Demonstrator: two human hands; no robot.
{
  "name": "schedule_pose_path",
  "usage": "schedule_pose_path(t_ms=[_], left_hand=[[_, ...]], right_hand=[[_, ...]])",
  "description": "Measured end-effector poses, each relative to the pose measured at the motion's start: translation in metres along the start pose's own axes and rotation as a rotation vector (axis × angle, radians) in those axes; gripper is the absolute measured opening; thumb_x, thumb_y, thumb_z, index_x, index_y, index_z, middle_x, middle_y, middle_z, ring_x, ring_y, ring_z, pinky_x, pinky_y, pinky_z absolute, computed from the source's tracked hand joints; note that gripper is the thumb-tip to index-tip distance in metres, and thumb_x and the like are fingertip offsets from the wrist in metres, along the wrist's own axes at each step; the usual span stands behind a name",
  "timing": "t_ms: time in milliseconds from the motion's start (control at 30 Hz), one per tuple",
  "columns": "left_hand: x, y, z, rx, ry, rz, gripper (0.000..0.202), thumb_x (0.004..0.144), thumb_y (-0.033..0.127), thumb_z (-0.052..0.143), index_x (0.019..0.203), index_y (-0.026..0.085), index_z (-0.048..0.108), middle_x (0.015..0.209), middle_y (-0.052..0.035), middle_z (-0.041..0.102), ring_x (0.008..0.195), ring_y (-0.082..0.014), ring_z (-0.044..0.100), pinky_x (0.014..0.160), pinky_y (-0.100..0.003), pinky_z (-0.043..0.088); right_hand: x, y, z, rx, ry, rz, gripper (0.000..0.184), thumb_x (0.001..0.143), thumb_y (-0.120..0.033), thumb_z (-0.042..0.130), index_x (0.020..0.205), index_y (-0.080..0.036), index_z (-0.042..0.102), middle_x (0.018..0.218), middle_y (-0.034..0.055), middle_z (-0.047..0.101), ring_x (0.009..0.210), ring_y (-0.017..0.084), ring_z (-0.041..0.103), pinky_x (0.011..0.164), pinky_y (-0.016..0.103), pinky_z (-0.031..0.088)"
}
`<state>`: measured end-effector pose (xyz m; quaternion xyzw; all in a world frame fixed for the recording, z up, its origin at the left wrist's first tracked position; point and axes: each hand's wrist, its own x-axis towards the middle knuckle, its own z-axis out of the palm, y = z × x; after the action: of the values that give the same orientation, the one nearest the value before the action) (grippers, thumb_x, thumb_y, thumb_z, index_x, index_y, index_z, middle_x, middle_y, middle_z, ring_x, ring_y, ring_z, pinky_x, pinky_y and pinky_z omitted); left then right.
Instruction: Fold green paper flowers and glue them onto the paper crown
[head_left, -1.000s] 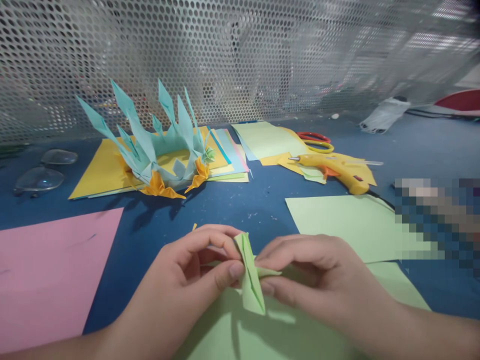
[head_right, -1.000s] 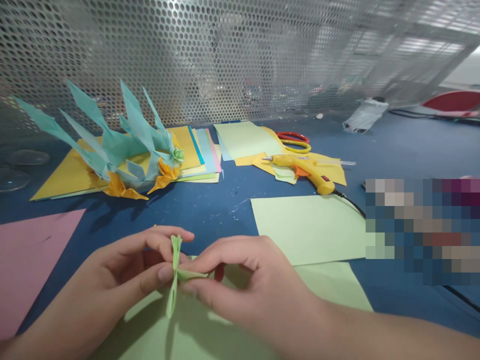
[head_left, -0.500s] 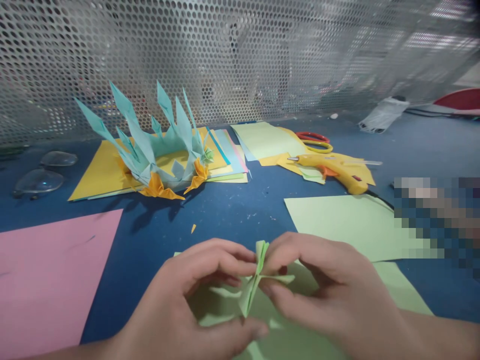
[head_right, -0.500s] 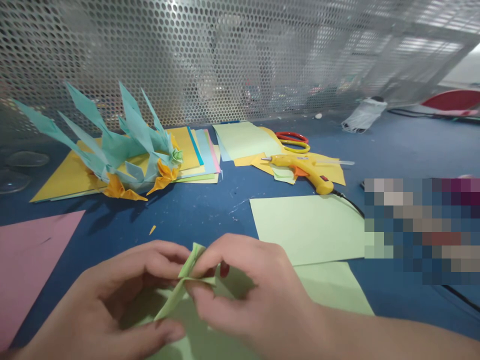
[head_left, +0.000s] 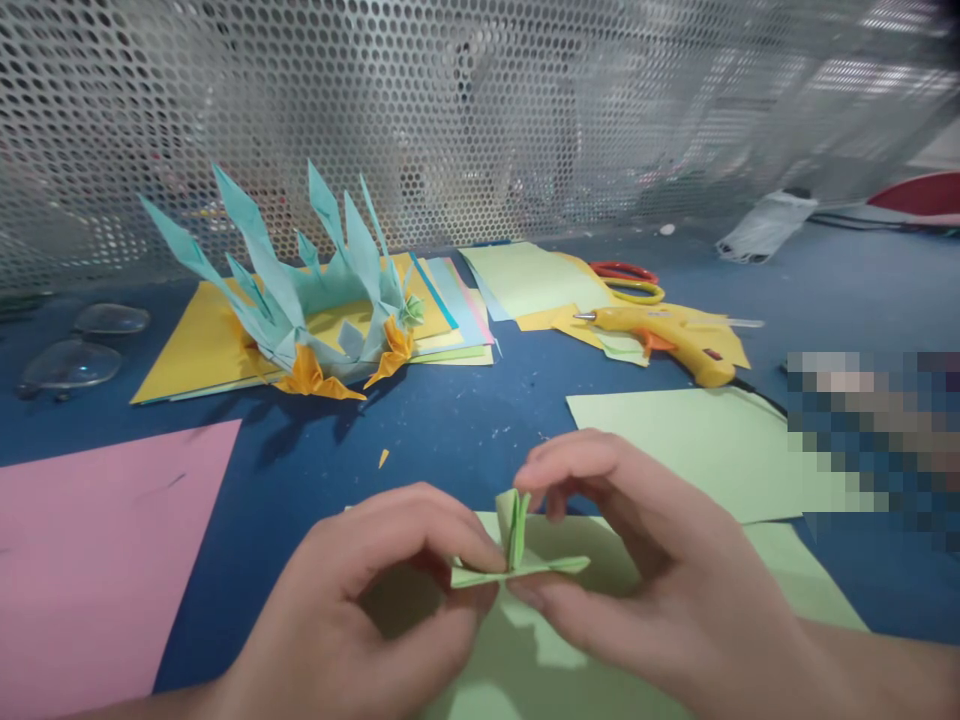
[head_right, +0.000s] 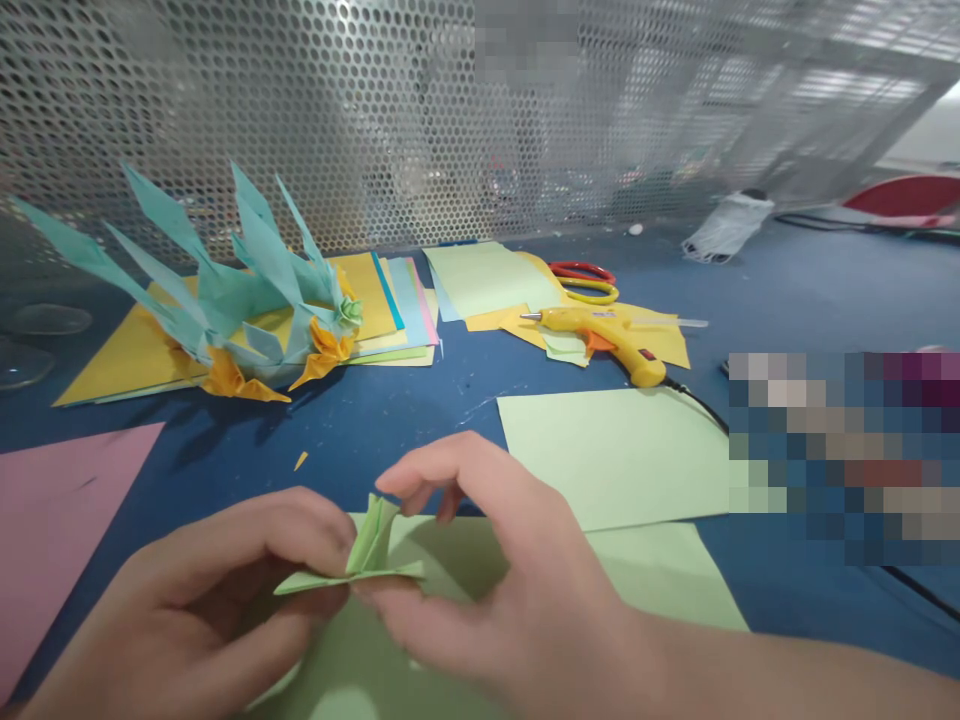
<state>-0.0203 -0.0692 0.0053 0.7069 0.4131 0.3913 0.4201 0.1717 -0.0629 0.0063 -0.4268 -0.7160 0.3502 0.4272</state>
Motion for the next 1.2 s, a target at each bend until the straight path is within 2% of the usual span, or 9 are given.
schedule_pose_path(t_ms=[267,400,567,667,767,867,967,1100,1200], left_hand=[[-0.003,-0.002,-0.002,0.091,0.004,0.050,0.021,0.069,0.008,0.073,0.070,0.025,0.061,0.111,0.0051,0.068,0.104,-0.0149,0.065,0.081,-0.017,0.052],[-0.004,-0.002,0.000,0.038,-0.025,0.050,0.026,0.069,0.004,0.072,0.068,0.024,0.056,0.107,0.0075,0.069,0.094,-0.0108,0.068,0.080,-0.015,0.051],[-0.002,-0.001,0.000,0.049,-0.020,0.141,0.024,0.070,0.003,0.072,0.069,0.023,0.059,0.092,0.0048,0.067,0.088,-0.0101,0.067,0.075,-0.012,0.052],[-0.002,0.000,-0.001,0.026,-0.005,0.148,0.021,0.072,0.005,0.071,0.070,0.024,0.062,0.086,0.0048,0.064,0.080,-0.0080,0.066,0.073,-0.011,0.052],[-0.002,0.002,0.000,-0.026,0.010,0.080,0.023,0.073,0.007,0.072,0.072,0.026,0.059,0.082,0.0079,0.065,0.072,-0.0067,0.067,0.068,-0.010,0.053],[-0.003,0.003,0.001,-0.081,0.039,-0.050,0.031,0.074,0.006,0.069,0.081,0.030,0.050,0.083,0.0114,0.069,0.072,-0.0098,0.069,0.067,-0.015,0.056],[-0.006,0.004,0.002,-0.053,0.066,-0.096,0.035,0.075,0.005,0.064,0.088,0.032,0.046,0.081,0.0111,0.067,0.070,-0.0120,0.070,0.066,-0.019,0.057],[-0.012,0.003,0.004,-0.042,0.095,-0.033,0.033,0.075,0.006,0.062,0.088,0.032,0.048,0.072,0.0112,0.062,0.063,-0.0100,0.066,0.062,-0.018,0.055],[-0.016,0.003,0.006,-0.075,0.114,0.028,0.034,0.074,0.002,0.057,0.090,0.032,0.052,0.073,0.0098,0.064,0.063,-0.0096,0.065,0.060,-0.017,0.053]], right_hand=[[0.001,0.001,-0.004,0.026,-0.061,-0.045,0.034,0.068,-0.002,0.068,0.089,-0.026,0.060,0.085,-0.0082,0.067,0.081,0.006,0.066,0.074,0.011,0.051],[0.004,-0.003,-0.004,0.031,-0.082,-0.059,0.030,0.066,-0.002,0.067,0.083,-0.023,0.058,0.080,-0.0066,0.063,0.071,0.004,0.063,0.067,0.010,0.050],[0.008,-0.008,-0.004,0.044,-0.213,-0.095,0.024,0.063,0.001,0.068,0.072,-0.018,0.058,0.075,-0.0017,0.061,0.073,0.007,0.062,0.068,0.010,0.050],[0.007,-0.008,-0.005,0.060,-0.235,-0.095,0.021,0.064,0.002,0.066,0.073,-0.017,0.061,0.071,-0.0011,0.064,0.066,0.006,0.063,0.064,0.009,0.050],[0.006,-0.007,-0.005,0.024,-0.214,-0.108,0.017,0.067,0.000,0.065,0.073,-0.016,0.063,0.067,-0.0012,0.066,0.060,0.006,0.063,0.061,0.010,0.050],[0.006,-0.006,-0.006,-0.013,-0.206,-0.130,0.015,0.070,-0.002,0.067,0.073,-0.016,0.064,0.066,-0.0003,0.068,0.059,0.006,0.064,0.059,0.010,0.050],[0.005,-0.007,-0.008,-0.050,-0.223,-0.147,0.013,0.073,-0.003,0.065,0.072,-0.016,0.063,0.064,0.0006,0.068,0.057,0.007,0.063,0.056,0.011,0.050],[0.005,-0.009,-0.013,-0.089,-0.287,-0.175,0.017,0.075,-0.002,0.063,0.076,-0.018,0.064,0.068,0.0004,0.069,0.062,0.008,0.066,0.057,0.012,0.051],[0.005,-0.011,-0.017,-0.120,-0.344,-0.212,0.018,0.077,-0.004,0.061,0.079,-0.022,0.066,0.071,-0.0002,0.070,0.064,0.009,0.067,0.058,0.014,0.053]])
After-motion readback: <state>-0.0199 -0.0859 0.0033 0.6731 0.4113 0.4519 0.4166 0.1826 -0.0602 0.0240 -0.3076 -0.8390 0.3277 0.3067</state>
